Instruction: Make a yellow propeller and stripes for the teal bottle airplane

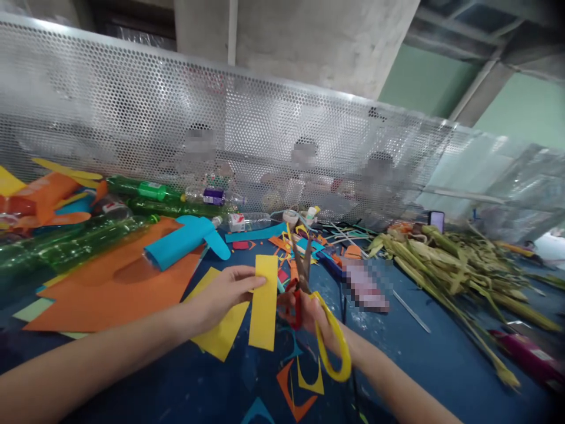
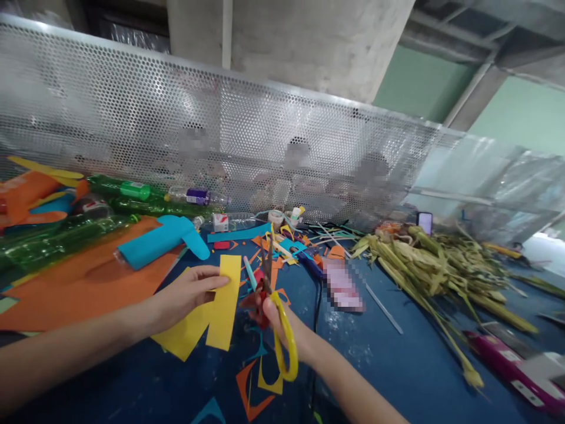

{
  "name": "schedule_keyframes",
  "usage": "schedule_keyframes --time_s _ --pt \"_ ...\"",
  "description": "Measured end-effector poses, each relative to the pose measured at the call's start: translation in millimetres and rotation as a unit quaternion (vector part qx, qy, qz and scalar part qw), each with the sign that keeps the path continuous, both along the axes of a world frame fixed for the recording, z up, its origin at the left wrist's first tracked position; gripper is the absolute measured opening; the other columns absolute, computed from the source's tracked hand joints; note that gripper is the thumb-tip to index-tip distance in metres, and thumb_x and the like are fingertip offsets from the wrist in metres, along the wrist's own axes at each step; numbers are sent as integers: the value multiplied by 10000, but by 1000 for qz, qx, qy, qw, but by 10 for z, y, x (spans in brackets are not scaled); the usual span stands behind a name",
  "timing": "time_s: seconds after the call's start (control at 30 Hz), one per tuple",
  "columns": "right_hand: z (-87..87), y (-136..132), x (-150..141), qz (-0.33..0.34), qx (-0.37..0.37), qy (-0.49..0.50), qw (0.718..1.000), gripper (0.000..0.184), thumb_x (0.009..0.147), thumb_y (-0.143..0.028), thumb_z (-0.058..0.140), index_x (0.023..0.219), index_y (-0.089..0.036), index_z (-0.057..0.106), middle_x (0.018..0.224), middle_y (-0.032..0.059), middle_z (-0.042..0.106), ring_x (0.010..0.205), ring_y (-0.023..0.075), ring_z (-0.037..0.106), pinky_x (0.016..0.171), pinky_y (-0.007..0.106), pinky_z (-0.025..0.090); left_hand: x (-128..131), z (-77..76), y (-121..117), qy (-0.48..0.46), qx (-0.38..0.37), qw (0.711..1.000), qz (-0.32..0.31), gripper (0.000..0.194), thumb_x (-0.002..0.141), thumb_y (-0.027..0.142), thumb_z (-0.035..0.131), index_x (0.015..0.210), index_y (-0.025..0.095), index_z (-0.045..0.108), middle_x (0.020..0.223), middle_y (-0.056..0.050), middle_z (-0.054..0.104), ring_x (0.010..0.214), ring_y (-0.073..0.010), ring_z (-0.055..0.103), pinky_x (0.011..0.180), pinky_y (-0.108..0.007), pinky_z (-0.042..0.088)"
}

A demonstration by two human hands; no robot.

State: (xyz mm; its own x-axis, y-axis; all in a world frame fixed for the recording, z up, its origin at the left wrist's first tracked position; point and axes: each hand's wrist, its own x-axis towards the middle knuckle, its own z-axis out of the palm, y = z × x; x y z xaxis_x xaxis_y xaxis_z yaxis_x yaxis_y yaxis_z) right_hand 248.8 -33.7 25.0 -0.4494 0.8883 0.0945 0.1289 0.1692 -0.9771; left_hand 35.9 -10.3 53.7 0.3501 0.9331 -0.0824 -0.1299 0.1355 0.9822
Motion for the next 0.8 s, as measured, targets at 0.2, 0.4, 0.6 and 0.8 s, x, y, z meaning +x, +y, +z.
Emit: schedule_keyframes --time_s 0.2,0.4,0.6,0.8 --pt "25 -117 -61 25 53 -37 998 407 865 -568 309 899 -192 461 746 2 429 651 135 451 667 299 486 1 53 -74 7 40 999 -34 249 727 392 651 744 143 658 670 4 565 609 -102 473 595 -226 367" --pt "125 -200 -113 22 99 -115 988 435 859 -596 270 825 -190 421 685 -13 413 591 124 422 566 257 436 -1 34 -70 29 71 996 -40 257 749 404 622 699 152 641 616 32 521 566 -89 418 552 -213 329" --pt "217 -230 -125 6 142 -180 973 491 843 -633 247 805 -182 437 687 1 475 597 130 424 557 253 377 14 85 -110 43 81 994 -53 243 770 390 595 745 156 655 694 17 592 633 -107 481 591 -220 363" --pt "224 -243 -136 9 149 -191 970 498 840 -637 245 819 -180 441 695 2 478 600 133 436 562 258 377 13 133 -160 69 86 993 -53 268 779 409 574 806 153 649 778 -15 637 710 -153 551 643 -265 413"
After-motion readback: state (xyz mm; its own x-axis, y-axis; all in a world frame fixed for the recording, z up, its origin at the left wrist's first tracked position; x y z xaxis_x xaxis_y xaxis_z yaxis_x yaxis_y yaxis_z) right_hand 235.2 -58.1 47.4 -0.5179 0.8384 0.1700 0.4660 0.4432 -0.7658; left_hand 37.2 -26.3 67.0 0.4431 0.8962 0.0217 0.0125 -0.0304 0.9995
